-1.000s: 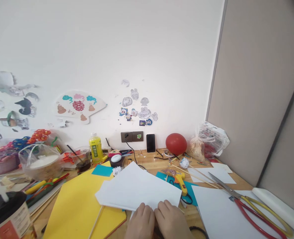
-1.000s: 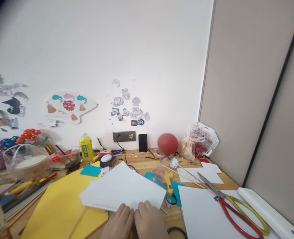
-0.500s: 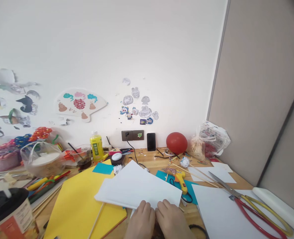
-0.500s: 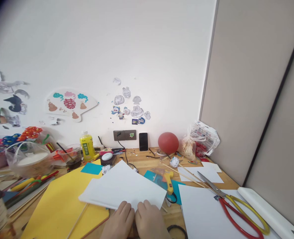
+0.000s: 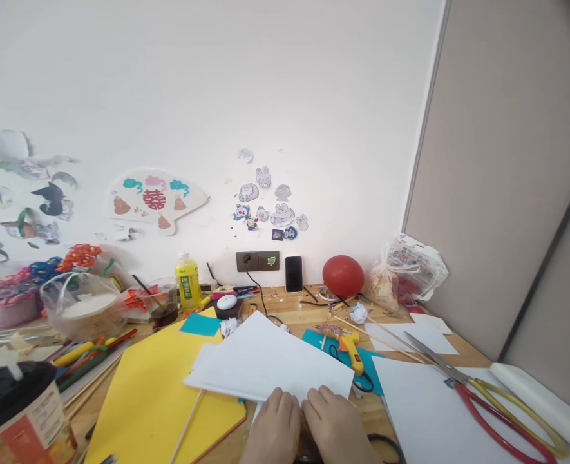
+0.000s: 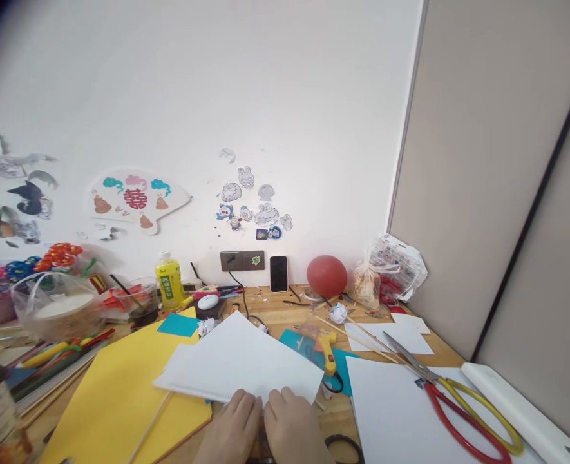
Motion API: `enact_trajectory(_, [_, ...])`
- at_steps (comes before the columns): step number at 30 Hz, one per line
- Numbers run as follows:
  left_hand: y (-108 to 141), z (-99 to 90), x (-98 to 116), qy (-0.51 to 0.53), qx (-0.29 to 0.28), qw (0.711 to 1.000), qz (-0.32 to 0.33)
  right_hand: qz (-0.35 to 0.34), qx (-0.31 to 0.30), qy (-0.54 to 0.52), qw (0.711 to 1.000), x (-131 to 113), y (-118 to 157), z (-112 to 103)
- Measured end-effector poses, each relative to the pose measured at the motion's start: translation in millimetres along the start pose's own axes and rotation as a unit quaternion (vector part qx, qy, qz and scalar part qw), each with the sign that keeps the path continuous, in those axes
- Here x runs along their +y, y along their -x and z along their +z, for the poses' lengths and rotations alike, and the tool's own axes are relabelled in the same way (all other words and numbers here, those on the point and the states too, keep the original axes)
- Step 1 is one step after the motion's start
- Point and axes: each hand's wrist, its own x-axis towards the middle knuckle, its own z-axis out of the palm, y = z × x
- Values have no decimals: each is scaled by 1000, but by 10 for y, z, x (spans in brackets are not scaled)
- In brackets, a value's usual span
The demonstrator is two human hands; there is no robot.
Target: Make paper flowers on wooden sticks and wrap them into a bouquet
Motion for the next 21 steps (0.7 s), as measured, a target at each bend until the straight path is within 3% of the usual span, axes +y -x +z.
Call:
enact_trajectory(3, [55, 137, 12, 3, 15, 999, -39, 4, 15, 1, 1000, -11, 0, 21])
enact_trajectory(6, [88, 208, 12, -13, -24, 998, -51, 4, 17, -6, 1000, -12, 3, 33])
enact_trajectory(10, [42, 87, -17, -13, -70, 997, -17, 1, 10, -2, 1000, -3, 3, 24])
enact_trajectory(14, [-16, -38, -31, -12, -59, 998, -10, 3, 6, 2, 1000, 7, 4, 12])
enact_trajectory(21, [-43, -74, -30, -12, -32, 999, 3, 2, 8, -3, 1000, 1, 18, 23])
